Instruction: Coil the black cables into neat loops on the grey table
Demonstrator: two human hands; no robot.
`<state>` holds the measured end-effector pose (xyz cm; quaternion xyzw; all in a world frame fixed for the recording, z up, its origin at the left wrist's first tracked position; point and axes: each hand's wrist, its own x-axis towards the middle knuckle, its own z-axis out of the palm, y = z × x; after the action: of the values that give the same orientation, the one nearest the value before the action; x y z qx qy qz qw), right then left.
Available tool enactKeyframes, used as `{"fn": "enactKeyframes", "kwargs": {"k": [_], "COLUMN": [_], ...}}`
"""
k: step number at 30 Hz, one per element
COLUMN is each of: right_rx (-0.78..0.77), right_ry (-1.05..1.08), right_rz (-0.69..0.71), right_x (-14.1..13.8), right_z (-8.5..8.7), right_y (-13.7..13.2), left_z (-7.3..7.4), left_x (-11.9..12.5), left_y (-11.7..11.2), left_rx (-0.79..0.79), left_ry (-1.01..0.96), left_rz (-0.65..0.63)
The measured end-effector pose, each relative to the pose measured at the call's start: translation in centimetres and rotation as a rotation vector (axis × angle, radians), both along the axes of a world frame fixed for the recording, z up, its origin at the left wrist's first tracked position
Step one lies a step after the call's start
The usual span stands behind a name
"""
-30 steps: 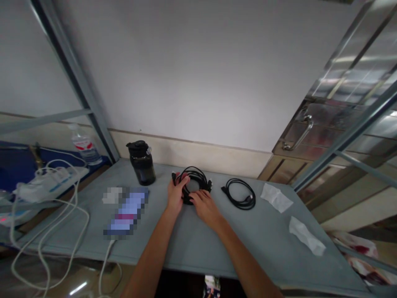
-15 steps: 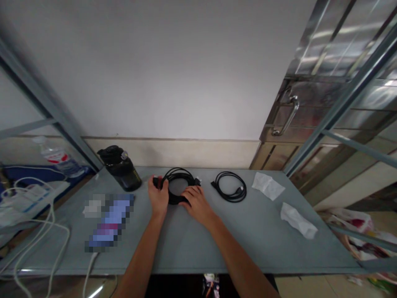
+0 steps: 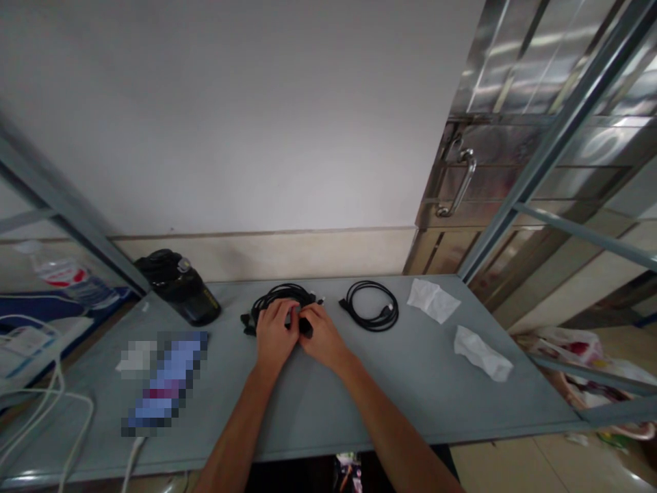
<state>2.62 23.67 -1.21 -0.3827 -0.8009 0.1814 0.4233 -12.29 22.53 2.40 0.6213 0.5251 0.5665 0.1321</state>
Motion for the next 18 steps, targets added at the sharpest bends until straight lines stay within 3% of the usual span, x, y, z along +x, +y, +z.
{"fn": "enactKeyframes", "kwargs": {"k": [5,12,18], "right_rx": [0.006,-0.018,-0.009], "right_ry": [0.007,0.098,0.161], "right_rz": [-0.016,0.038,0.048], "right_x": [0.0,0.5,0.7], "right_z": [-0.5,0.3,0.5], "right_y": [0.5,0.2,0.1], "left_z": [0.0,0.3,0.3], "left_x": [-0.5,-0.3,-0.2], "left_y": [0.1,-0.1,-0.1], "left_rx": [-0.048,-0.074,-0.108], "left_ry": [0.001,-0.208,-0.256], "left_rz": [0.042,-0.158,-0.184]}}
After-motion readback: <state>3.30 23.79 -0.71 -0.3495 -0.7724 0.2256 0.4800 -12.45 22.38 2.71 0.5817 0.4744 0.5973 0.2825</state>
